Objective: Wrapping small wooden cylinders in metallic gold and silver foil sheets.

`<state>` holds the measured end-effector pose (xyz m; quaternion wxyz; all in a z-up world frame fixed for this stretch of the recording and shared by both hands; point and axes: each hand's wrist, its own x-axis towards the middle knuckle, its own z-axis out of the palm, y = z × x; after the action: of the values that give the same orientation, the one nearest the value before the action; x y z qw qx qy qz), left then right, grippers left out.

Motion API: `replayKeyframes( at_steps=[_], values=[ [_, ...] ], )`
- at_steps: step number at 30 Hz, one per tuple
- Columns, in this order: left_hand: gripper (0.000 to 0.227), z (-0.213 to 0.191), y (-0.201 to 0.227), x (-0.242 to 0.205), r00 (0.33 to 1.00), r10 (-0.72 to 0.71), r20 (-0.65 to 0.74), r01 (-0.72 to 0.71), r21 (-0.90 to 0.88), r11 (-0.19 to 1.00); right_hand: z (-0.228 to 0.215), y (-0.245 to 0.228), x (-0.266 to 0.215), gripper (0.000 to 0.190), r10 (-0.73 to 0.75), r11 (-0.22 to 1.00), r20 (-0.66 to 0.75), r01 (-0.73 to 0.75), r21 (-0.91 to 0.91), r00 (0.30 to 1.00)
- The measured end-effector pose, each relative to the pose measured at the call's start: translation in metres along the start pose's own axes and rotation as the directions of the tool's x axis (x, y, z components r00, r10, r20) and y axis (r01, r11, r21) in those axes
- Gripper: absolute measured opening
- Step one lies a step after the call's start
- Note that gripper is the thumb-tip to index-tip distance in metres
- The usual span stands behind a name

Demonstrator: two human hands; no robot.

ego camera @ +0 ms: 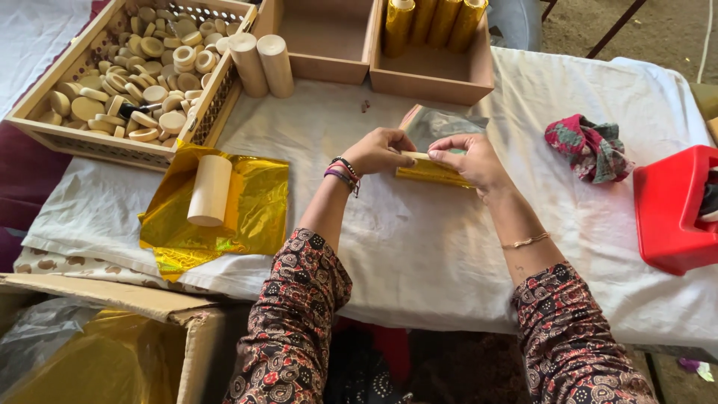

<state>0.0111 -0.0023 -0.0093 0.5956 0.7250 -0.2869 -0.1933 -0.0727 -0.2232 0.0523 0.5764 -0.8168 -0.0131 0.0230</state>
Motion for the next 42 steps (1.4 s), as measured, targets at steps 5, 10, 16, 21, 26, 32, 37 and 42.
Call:
replayKeyframes(
  at_steps=[5,10,16,21,26,32,37,42],
  values=[
    [0.033,-0.001,-0.004,0.002,1.000,0.010,-0.004,-0.010,0.039,0.999,-0.004,0.004,0.002,0.014,0.010,0.999,0.021,-0.010,0.030,1.000],
    [0.035,0.000,0.011,-0.006,0.999,0.028,-0.032,-0.024,0.119,0.993,0.000,0.002,-0.001,0.011,-0.010,1.000,0.017,0.010,-0.020,1.000],
    [0.033,0.000,0.002,-0.004,0.999,0.050,0.001,-0.050,0.036,0.998,-0.002,0.001,-0.001,0.009,-0.064,0.991,-0.135,0.079,0.112,0.989],
    [0.032,0.000,0.008,-0.006,1.000,0.007,-0.019,-0.005,0.067,0.998,-0.011,-0.007,-0.013,0.010,-0.144,0.988,0.065,0.140,0.067,0.987],
    [0.032,0.000,-0.001,-0.002,1.000,0.017,0.003,-0.017,0.019,1.000,-0.009,0.006,-0.008,0.011,-0.173,0.985,0.083,0.174,-0.016,0.981],
    [0.032,0.001,0.001,-0.004,1.000,0.018,-0.009,-0.017,0.034,0.999,-0.002,0.014,-0.004,0.012,-0.102,0.995,0.028,0.102,0.000,0.994],
    [0.035,0.001,0.005,-0.006,1.000,0.012,-0.014,-0.011,0.068,0.998,0.002,0.012,-0.004,0.011,-0.139,0.990,-0.025,0.138,-0.034,0.990],
    [0.034,0.000,0.007,-0.006,1.000,0.022,-0.005,-0.021,0.084,0.996,0.008,0.001,-0.008,0.011,0.005,1.000,-0.060,-0.006,-0.030,0.998]
  ],
)
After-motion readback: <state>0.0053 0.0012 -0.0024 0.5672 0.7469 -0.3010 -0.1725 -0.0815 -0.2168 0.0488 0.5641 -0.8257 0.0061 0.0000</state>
